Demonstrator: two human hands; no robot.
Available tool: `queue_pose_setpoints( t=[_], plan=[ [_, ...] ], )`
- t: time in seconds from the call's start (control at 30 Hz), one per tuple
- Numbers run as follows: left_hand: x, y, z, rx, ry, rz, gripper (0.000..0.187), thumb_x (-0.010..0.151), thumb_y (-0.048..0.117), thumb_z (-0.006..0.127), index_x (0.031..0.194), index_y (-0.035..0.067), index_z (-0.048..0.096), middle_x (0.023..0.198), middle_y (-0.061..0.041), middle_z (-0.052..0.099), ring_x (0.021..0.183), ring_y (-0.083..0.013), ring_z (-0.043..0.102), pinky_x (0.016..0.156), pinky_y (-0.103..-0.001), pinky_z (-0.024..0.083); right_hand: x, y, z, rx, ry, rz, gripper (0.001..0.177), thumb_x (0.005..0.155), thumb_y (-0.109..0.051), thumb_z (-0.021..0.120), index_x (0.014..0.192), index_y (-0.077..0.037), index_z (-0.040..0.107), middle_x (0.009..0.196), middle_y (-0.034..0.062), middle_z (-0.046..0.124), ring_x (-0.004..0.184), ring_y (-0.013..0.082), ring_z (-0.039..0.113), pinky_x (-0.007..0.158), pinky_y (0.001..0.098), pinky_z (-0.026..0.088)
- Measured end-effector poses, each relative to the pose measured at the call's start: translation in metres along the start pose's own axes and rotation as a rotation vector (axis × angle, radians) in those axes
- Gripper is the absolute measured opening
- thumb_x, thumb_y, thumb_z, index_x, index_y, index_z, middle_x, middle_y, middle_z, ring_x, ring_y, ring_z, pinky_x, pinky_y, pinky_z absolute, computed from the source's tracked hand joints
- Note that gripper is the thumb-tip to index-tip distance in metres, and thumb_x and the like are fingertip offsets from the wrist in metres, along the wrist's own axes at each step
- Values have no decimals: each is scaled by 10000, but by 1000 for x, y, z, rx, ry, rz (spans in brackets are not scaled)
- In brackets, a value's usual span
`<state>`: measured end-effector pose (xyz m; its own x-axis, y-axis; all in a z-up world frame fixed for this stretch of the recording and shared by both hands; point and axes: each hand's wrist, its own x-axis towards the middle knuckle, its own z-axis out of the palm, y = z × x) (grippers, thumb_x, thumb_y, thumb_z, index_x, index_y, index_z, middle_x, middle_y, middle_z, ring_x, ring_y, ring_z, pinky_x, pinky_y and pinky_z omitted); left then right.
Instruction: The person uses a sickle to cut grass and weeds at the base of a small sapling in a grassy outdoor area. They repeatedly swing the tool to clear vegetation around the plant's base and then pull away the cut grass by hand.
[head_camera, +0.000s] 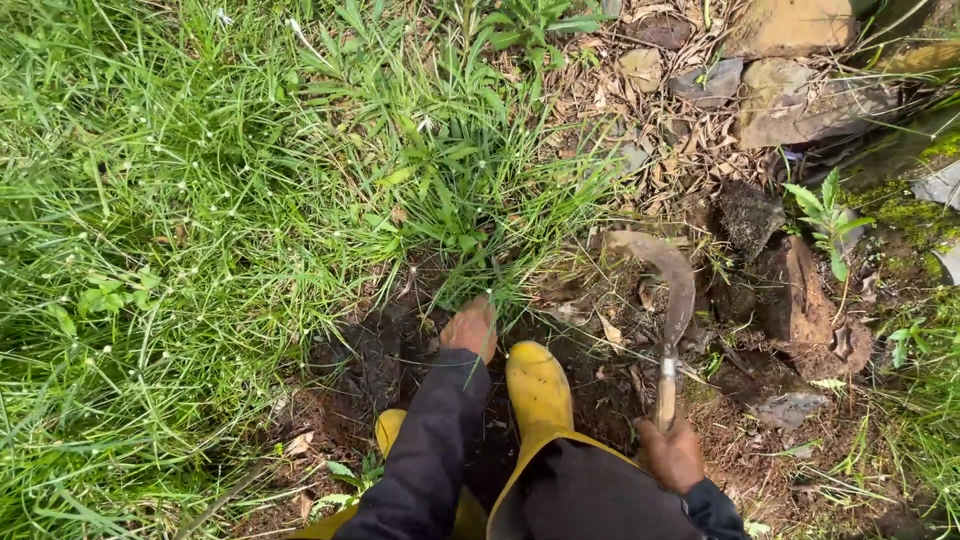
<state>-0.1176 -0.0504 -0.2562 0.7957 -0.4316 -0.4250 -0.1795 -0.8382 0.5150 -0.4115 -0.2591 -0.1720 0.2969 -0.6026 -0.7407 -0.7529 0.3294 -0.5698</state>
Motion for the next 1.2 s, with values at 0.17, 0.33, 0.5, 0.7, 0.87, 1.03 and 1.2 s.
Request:
queue_pose_setpoints(
  t=[0.17, 0.33, 0.5, 0.7, 0.87, 1.03, 1.2],
  plan=[
    [18, -12, -32, -104, 374, -144, 203, 1073, 242, 534, 1002, 77, 630, 948, -149, 645, 755, -327, 673, 611, -487, 539, -27, -32, -2, -167, -8, 74, 388, 929, -145, 611, 1278, -9, 508, 917, 196, 615, 667, 319, 597, 569, 473, 592],
    [24, -25, -19, -37, 343, -178, 349, 1080, 308, 448, 1309, 152, 660, 1235, -148, 609, 1018, -374, 637, 833, -533, 531, 5, 23, 7, 78, -68, -10, 140, 944, -94, 645, 1006, -58, 525, 718, 119, 532, 530, 233, 481, 442, 392, 431],
    [20, -8, -9, 177, 314, -54, 435, 1051, 284, 503, 1471, 185, 559, 1372, -161, 609, 1043, -411, 675, 821, -517, 605, -22, -3, 23, 17, -36, 24, 209, 886, -110, 758, 961, -72, 567, 735, 111, 514, 622, 247, 468, 572, 408, 419],
    [18, 9, -11, 164, 341, 11, 397, 1022, 209, 531, 1415, 183, 583, 1315, -203, 630, 1142, -395, 649, 1052, -537, 483, 11, 15, 13, -24, -197, 30, 130, 971, -87, 576, 1040, -78, 466, 768, 112, 587, 542, 218, 499, 420, 371, 465],
    [12, 19, -22, 124, 291, 8, 416, 1002, 153, 536, 1414, 157, 587, 1322, -103, 572, 911, -337, 701, 899, -588, 553, -36, -43, 32, 30, 91, 104, 197, 933, -139, 649, 1063, -77, 514, 763, 128, 553, 617, 246, 517, 532, 409, 468],
    [6, 38, -32, 13, 172, 16, 396, 1000, 119, 487, 1388, 97, 564, 1355, -131, 540, 564, -289, 637, 485, -440, 585, 11, 13, 19, 75, -125, 35, 164, 958, -80, 645, 1008, -64, 490, 748, 119, 515, 543, 237, 469, 462, 399, 451],
    [6, 38, 0, 41, 230, 52, 545, 864, 48, 564, 1401, 138, 550, 1438, -142, 507, 602, -292, 607, 615, -440, 470, -15, -8, 30, 304, -12, 81, 177, 974, -18, 641, 1087, -65, 513, 807, 131, 505, 583, 239, 443, 498, 388, 402]
  ],
)
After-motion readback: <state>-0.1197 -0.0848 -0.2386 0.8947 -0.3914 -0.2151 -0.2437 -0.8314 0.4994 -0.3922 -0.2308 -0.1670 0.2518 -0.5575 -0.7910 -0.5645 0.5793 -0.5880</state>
